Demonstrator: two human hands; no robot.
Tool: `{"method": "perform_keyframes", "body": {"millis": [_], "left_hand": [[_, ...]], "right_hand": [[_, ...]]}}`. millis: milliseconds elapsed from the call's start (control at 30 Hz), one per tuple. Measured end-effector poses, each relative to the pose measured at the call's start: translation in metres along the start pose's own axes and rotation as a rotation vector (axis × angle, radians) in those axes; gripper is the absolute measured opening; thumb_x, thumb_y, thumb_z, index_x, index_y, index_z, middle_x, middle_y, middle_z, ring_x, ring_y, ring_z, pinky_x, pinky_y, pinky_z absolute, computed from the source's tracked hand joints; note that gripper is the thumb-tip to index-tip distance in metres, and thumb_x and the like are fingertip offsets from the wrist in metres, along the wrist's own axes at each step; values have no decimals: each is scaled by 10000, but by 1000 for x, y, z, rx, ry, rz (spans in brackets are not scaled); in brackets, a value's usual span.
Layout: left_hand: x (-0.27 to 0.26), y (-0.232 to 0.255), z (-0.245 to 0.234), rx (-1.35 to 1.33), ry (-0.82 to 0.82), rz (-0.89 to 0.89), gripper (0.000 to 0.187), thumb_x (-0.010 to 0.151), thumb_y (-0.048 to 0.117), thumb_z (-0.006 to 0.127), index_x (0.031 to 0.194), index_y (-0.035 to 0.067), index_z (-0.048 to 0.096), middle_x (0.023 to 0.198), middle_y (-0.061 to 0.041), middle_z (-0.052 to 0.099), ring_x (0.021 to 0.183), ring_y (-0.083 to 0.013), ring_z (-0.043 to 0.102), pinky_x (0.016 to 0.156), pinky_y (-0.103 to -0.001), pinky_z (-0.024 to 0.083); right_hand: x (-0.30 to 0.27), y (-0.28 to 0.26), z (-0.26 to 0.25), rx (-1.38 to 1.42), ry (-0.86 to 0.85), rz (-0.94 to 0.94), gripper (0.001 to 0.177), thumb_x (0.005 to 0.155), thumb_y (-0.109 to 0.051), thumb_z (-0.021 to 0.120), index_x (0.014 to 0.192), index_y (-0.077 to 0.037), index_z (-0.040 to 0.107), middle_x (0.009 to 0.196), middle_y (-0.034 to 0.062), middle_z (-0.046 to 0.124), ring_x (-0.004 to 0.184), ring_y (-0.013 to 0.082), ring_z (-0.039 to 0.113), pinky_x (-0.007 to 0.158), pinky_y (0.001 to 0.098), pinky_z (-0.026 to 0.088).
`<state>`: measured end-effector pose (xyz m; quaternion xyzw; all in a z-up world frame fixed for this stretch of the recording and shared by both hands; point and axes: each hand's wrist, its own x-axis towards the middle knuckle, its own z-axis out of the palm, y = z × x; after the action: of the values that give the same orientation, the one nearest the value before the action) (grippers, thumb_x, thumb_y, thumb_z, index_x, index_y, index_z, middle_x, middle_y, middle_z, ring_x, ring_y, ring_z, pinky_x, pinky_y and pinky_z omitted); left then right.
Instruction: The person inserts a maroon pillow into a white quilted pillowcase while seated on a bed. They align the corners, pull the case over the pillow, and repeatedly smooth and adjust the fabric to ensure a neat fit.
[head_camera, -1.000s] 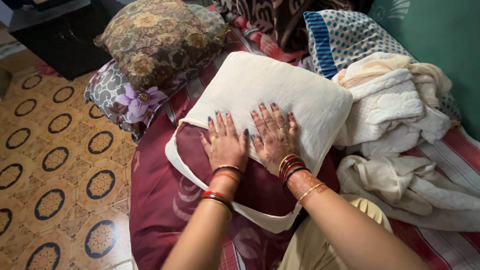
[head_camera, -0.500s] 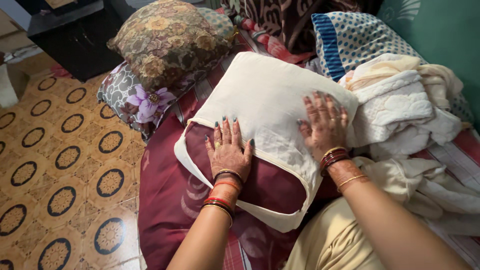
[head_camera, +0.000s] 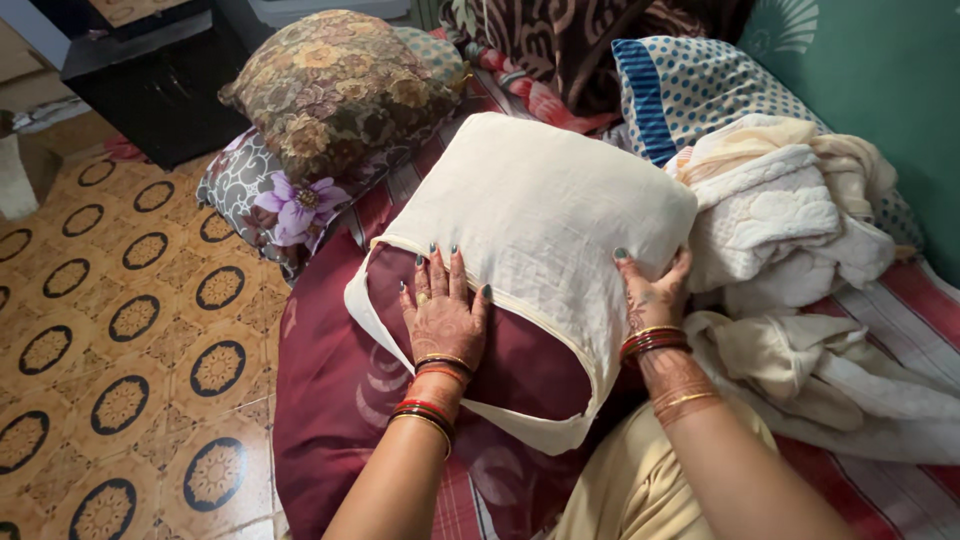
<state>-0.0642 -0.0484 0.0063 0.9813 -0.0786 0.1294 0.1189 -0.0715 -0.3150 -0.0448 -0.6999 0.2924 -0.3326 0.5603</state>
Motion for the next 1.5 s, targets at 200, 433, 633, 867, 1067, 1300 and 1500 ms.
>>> {"method": "perform_keyframes", "body": {"millis": [200,433,633,867,1067,1300,1500], "left_hand": [[-9,-1,15,-4,31,-12,715,993,506,452,1583,123,324,1668,-152,230,1524,-354,211,1200,-589,140],[-17,59,3,-302,-10,185,857,976,526,559,1571,-22,274,1654,-285,199,1551,-435,150,1210,-619,107],[-38,101,-87,-206,-395,278,1246,713,515,808,1586,-18,96,1661,-288,95,1530,-475,85,1175,-659,124],[-54,129,-85,-156,-306,196,1257,719,510,828,1532,-93,82,1597,-355,119,1496,-541,101,1138,-723,133],[-36,122,-53,-185,8,309,657,810,226,681,1350,-117,530,1219,-299,658,1099,-390,671,958,-412,544],[-5,88,-66,-429,108,420,144,824,191,672,839,54,628,821,-198,692,833,-417,674,750,-527,530],[-18,94,-80,-361,-144,526,226,860,258,684,883,41,623,841,-190,685,818,-410,676,741,-525,528]], "right_hand": [[-26,-35,-14,333,-213,418,609,771,-321,861,1198,64,660,1092,126,725,911,231,671,851,370,542],[-25,-64,-22,601,-333,350,427,796,-244,803,1112,27,707,1064,77,729,902,193,688,826,346,556],[-26,-92,-17,706,-305,466,358,799,-188,774,1086,17,711,1009,73,734,854,200,698,811,339,571],[-31,-95,-17,565,-154,293,332,784,-149,788,1046,27,683,960,61,692,782,184,648,757,340,553],[-14,-74,-11,512,-224,-20,315,833,-115,740,1066,83,666,1011,142,728,873,188,687,851,311,560],[-4,-86,-33,738,-416,383,480,883,-313,738,1233,-1,637,1223,113,698,1093,206,679,956,360,562],[17,-70,-28,646,-487,605,388,828,-241,767,1143,-27,693,1105,84,734,963,243,703,842,425,596]]}}
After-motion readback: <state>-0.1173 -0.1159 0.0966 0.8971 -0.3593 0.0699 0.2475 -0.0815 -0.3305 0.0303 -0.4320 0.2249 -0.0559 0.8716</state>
